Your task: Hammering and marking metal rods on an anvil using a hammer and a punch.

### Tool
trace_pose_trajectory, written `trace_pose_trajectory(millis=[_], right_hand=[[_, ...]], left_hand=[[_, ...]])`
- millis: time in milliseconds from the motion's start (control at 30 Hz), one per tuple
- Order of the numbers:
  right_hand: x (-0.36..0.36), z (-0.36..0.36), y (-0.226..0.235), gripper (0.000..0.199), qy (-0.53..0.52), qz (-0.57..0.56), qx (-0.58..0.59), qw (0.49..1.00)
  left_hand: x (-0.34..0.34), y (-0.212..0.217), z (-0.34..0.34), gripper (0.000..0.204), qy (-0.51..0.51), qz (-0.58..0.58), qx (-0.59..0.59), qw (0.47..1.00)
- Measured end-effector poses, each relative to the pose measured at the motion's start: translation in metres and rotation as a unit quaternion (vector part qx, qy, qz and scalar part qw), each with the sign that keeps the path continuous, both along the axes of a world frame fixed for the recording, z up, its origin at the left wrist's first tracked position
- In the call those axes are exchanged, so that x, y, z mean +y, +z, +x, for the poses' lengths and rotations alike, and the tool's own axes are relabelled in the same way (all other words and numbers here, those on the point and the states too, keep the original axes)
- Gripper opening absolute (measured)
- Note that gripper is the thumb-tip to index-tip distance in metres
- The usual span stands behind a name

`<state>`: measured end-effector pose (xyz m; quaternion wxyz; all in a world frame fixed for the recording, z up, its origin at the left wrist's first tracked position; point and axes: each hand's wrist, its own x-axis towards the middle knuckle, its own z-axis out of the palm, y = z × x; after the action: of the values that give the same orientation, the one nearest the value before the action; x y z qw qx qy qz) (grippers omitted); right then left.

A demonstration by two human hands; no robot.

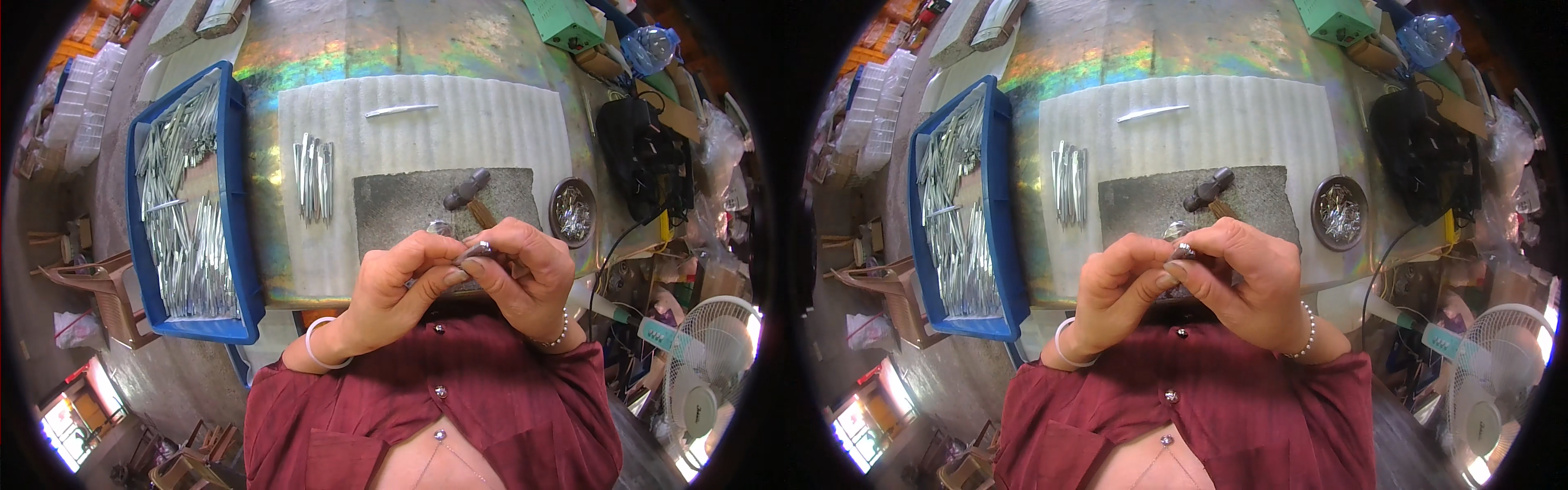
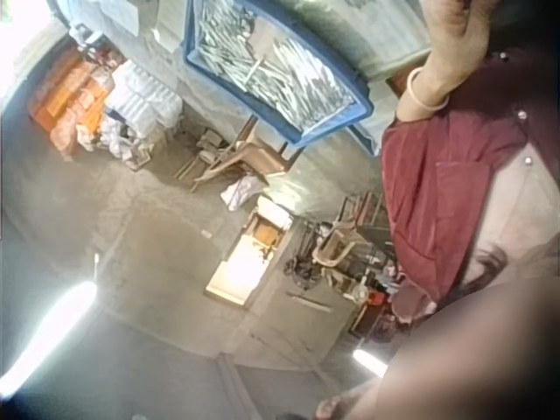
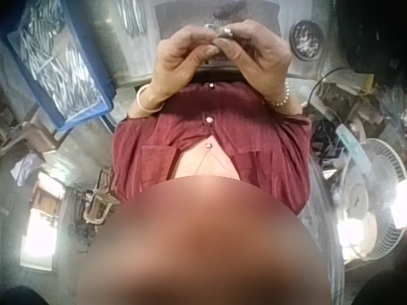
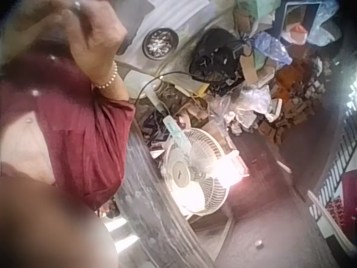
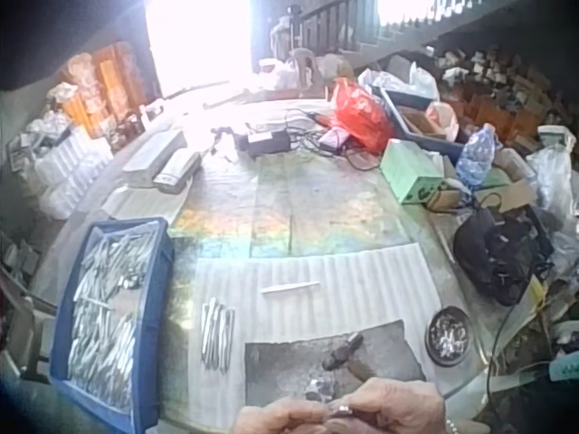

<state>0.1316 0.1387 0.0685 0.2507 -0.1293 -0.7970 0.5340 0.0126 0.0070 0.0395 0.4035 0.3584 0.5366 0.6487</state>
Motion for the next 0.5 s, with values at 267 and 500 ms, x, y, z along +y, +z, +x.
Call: trace_pose_trajectory(millis=[267, 500], right_hand=[[-0.0023, -0.0015, 0.0032, 0.016, -0.014, 0.003, 0.027, 1.000], [0.0009, -0.0028, 0.0071, 0.017, -0.001, 0.043, 0.038, 0.998]], left_hand=[[-0.0001, -0.0035, -0.0009, 0.015, -0.014, 0.046, -0.005, 0.999], [0.0024, -0.0032, -0.0034, 0.015, -0.018, 0.072, 0.046, 0.996]])
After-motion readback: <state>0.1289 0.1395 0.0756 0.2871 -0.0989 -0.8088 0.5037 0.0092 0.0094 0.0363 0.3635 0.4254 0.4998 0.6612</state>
